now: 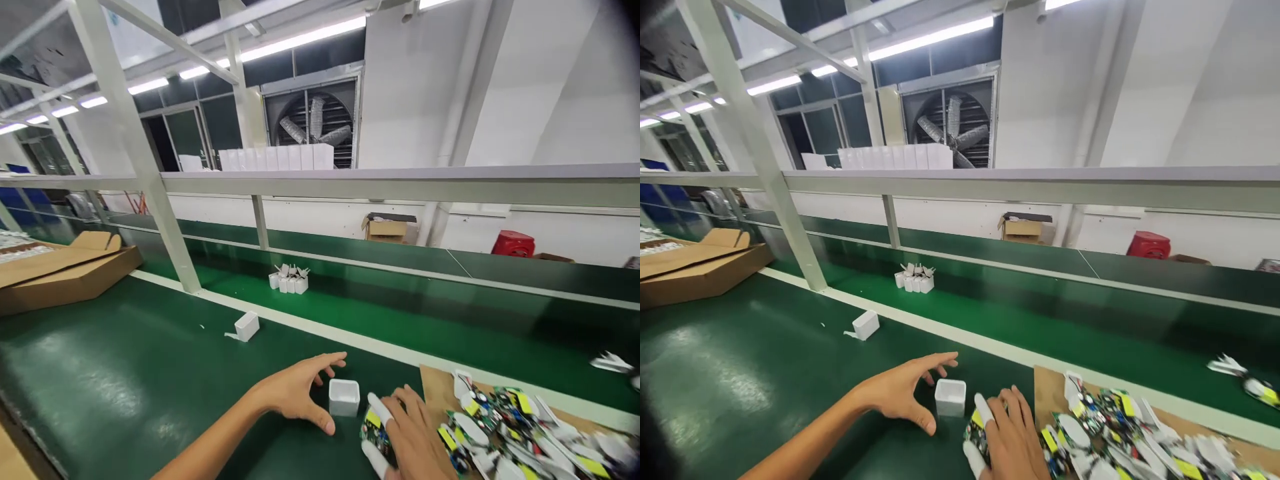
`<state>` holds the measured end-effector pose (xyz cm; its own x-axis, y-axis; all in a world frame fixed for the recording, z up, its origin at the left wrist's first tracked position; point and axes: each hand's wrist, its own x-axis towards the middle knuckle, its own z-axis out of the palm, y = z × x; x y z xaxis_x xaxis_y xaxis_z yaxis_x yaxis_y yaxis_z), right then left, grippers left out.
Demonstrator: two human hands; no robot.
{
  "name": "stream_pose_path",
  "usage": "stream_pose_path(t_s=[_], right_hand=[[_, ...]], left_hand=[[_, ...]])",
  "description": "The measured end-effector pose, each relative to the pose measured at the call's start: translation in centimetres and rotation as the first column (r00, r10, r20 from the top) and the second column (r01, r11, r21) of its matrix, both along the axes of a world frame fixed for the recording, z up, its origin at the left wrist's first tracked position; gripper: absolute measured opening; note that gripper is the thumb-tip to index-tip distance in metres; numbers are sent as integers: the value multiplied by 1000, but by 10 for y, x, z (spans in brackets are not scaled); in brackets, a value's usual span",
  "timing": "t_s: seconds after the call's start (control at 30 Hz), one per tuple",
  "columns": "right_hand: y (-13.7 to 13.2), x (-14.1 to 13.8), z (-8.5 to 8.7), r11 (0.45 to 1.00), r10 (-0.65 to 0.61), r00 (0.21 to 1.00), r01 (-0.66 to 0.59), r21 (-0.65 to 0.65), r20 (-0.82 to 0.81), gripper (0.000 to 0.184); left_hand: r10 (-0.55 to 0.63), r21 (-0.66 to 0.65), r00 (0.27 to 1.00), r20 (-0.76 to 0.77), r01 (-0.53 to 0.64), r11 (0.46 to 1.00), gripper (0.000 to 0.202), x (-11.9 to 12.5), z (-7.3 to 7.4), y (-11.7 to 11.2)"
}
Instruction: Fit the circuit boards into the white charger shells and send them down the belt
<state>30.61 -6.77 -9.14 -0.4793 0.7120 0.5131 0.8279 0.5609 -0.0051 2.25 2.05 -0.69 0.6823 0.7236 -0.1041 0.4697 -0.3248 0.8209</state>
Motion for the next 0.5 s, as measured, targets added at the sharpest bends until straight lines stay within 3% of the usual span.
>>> stream_pose_path(t_s=[0.13,0.23,0.37,0.43,0.5], right_hand=[[-8,4,14,983,-88,995,78,-167,-54,56],[-15,8,22,932,-109,993,87,-351,-43,65],[-19,16,31,883,-88,996,69,-465,-19,67],[-18,19,31,884,-111,993,87,-459,-26,64],[-16,21,27,896,-114,992,75,-438,-62,64]], left_hand=[[40,27,999,10,-40,999,91,17,-18,-9],[58,56,998,26,-59,997,80,25,-22,-10],[71,83,997,36,-74,994,101,28,-28,-15],[59,71,998,19,-61,996,116,27,-33,-18],[58,37,998,-2,-58,998,117,25,-38,-20]])
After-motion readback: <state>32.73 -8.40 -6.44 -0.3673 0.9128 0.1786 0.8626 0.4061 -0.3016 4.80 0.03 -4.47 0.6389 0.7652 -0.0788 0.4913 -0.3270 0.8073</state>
